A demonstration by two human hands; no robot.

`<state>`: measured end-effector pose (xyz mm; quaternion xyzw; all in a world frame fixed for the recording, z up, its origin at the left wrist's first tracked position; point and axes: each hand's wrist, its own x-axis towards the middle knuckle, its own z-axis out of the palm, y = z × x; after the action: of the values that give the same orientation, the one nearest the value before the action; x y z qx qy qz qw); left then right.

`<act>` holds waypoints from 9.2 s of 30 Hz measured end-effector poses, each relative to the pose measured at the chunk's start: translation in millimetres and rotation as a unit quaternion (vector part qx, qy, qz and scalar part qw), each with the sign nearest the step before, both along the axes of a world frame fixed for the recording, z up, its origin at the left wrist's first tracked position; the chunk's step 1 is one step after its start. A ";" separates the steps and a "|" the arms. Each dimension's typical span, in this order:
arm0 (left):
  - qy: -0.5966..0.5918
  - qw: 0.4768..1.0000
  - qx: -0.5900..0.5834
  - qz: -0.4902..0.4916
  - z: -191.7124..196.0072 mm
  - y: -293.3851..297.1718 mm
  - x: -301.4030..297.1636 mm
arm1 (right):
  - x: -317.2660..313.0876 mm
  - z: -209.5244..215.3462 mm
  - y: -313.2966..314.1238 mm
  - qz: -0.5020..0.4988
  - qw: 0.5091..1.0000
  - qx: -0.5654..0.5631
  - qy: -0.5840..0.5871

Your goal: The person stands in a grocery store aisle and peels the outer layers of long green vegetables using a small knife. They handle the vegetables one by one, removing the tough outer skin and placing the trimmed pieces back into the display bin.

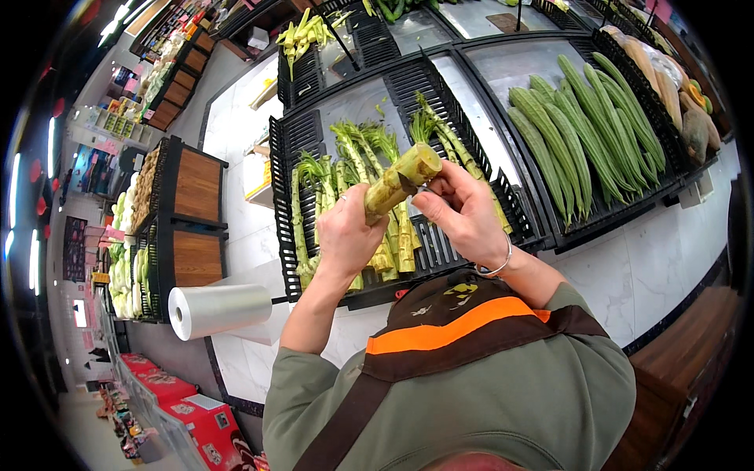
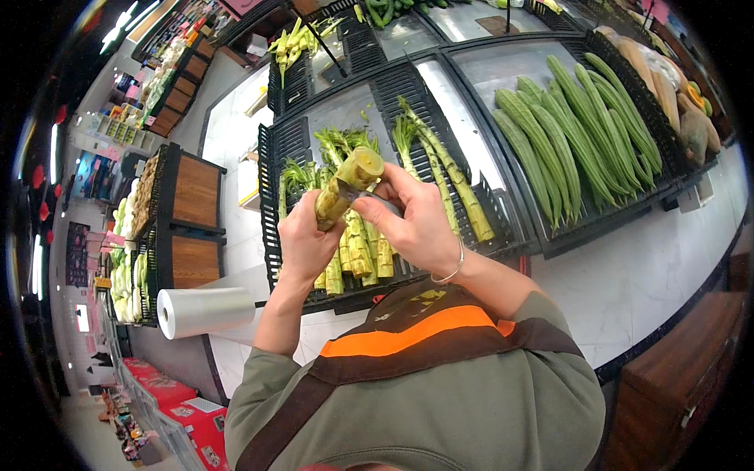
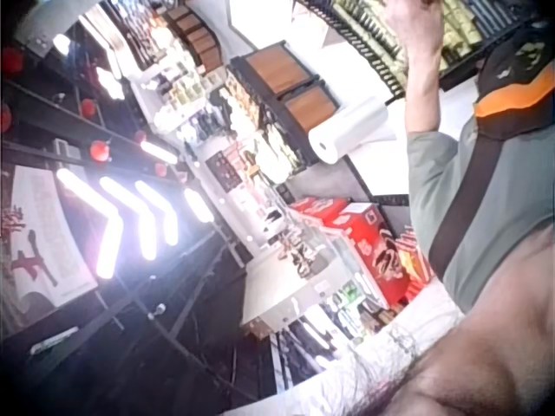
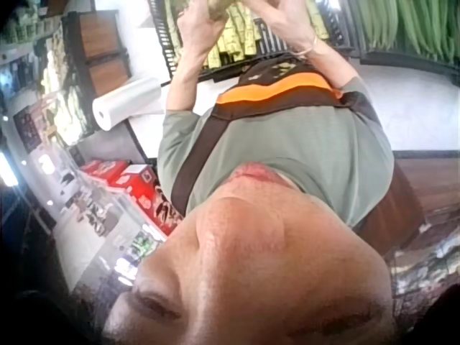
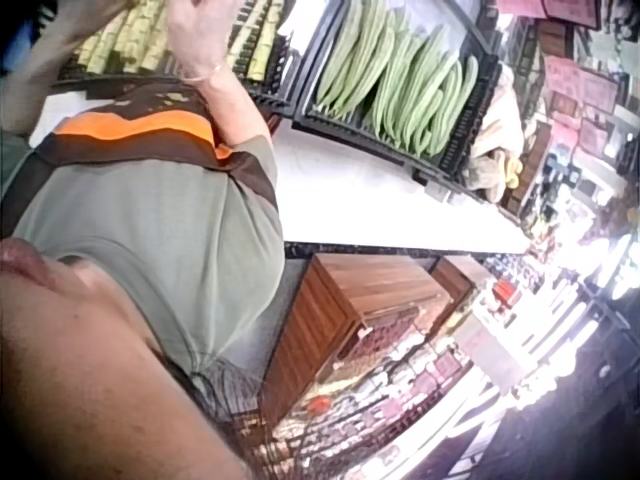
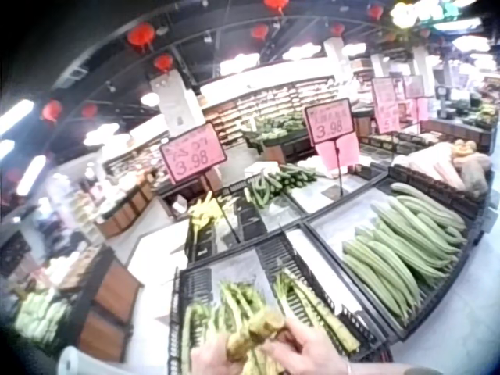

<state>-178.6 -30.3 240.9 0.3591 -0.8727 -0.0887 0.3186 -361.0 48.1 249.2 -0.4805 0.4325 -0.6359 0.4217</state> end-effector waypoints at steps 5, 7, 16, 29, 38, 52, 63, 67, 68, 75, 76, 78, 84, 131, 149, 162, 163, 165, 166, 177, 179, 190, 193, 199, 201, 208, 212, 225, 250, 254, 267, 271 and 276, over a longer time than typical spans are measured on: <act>-0.001 0.993 0.100 -0.058 15.7 6.1 4.1 | -12.8 -6.2 -0.9 0.033 0.999 -0.039 -0.006; 0.000 0.987 0.129 -0.094 22.8 4.9 6.0 | -18.9 -12.3 -2.2 0.062 0.996 -0.061 0.009; -0.060 0.918 0.344 -0.187 41.5 7.1 14.9 | -40.4 8.3 0.5 0.140 0.979 -0.093 0.118; 0.060 0.545 0.802 -0.239 13.9 25.2 21.6 | -57.8 -8.5 -6.2 0.256 0.956 -0.043 0.139; 0.234 0.261 0.880 -0.321 -28.0 46.7 14.5 | -60.4 -33.6 -16.4 0.361 0.931 0.050 0.001; 0.270 0.160 0.892 -0.325 -46.1 53.8 13.7 | -60.0 -38.0 -16.3 0.463 0.851 0.186 -0.165; 0.064 0.553 0.712 -0.428 -41.5 31.4 35.5 | -61.7 -42.2 -17.3 0.538 0.761 0.160 -0.327; 0.072 0.578 0.711 -0.394 -40.5 31.7 41.6 | -59.2 -39.3 -16.1 0.522 0.787 0.148 -0.295; 0.070 0.577 0.720 -0.379 -40.0 31.6 42.9 | -58.4 -41.0 -16.2 0.522 0.793 0.144 -0.280; 0.101 0.625 0.734 -0.244 -38.0 41.2 61.2 | -42.3 -36.7 -18.3 0.431 0.876 0.171 -0.131; 0.119 0.623 0.744 -0.212 -35.6 44.8 67.3 | -36.8 -38.2 -19.1 0.408 0.895 0.151 -0.096; 0.218 0.624 0.738 -0.137 -36.0 59.6 75.9 | -16.0 -26.3 -24.5 0.386 0.914 0.117 -0.049; 0.421 0.654 0.626 0.051 -61.0 109.6 122.2 | 136.0 5.3 -100.3 0.392 0.915 -0.064 0.066; 0.101 0.943 0.120 0.294 -107.8 126.8 86.5 | 119.8 -78.2 -88.8 0.316 0.845 0.391 -0.182; 0.022 0.974 0.145 0.170 -80.4 122.8 75.7 | 107.3 -108.8 -109.5 0.403 0.700 0.561 -0.185; -0.037 0.976 0.032 -0.210 -43.6 123.5 22.9 | 123.7 -102.8 -110.9 0.428 0.684 0.579 -0.115; -0.080 0.979 0.042 -0.183 -31.9 120.5 10.6 | 125.6 -99.9 -109.3 0.440 0.680 0.582 -0.077; -0.002 0.999 0.014 -0.050 -13.0 88.7 21.6 | 120.0 -128.7 -122.9 0.427 0.641 0.587 -0.251; 0.041 0.999 0.009 -0.028 -7.3 80.4 29.2 | 110.3 -131.8 -127.9 0.409 0.629 0.581 -0.316; 0.051 0.994 -0.094 0.019 -35.6 39.3 62.0 | 55.3 -124.6 -132.4 0.387 0.521 0.555 -0.520; 0.076 0.991 -0.114 0.006 -40.7 26.8 54.1 | 60.3 -122.4 -124.3 0.436 0.573 0.492 -0.490; 0.101 0.983 -0.142 -0.062 -32.6 -23.7 69.8 | 63.6 -112.8 -105.0 0.339 0.660 0.548 -0.386; 0.142 0.971 -0.190 -0.014 -26.4 -71.5 120.1 | 50.9 -136.7 -101.7 0.313 0.593 0.580 -0.462; 0.093 0.932 -0.111 0.334 -75.5 -159.8 248.0 | 15.7 -163.2 -79.6 0.250 0.609 0.564 -0.499; -0.020 0.886 -0.103 0.451 -94.8 -179.1 272.9 | 9.6 -163.6 -75.0 0.210 0.622 0.564 -0.502; 0.184 0.943 0.009 0.278 -129.5 -171.3 209.8 | 7.7 -151.9 -65.2 0.179 0.670 0.536 -0.480; 0.237 0.928 0.230 0.170 -130.3 -91.8 106.2 | 13.6 -145.2 -52.0 0.154 0.691 0.532 -0.464; 0.165 0.892 0.369 0.203 -222.5 2.8 60.4 | -21.4 -171.1 -1.1 0.115 0.693 0.572 -0.424; 0.141 0.727 0.668 0.064 -134.4 -69.1 -33.1 | -41.6 -172.8 29.9 0.193 0.671 0.433 -0.570; 0.241 0.670 0.700 0.057 -116.4 -69.9 -35.4 | -39.1 -170.3 25.5 0.181 0.715 0.408 -0.538; 0.298 0.824 0.479 -0.051 -144.9 -1.5 -36.4 | -19.0 -135.0 -0.9 0.030 0.922 0.302 -0.243; 0.272 0.848 0.454 -0.009 -139.6 18.0 -34.1 | -7.4 -129.8 -23.7 -0.019 0.964 0.225 -0.140; 0.233 0.888 0.394 0.053 -138.9 38.6 -34.2 | 3.2 -123.6 -43.5 0.007 0.983 0.173 0.052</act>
<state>-212.8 8.3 102.0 0.4700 -0.6465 -0.4893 0.3489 -357.8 4.6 125.6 -0.4356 0.5540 -0.5225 0.4799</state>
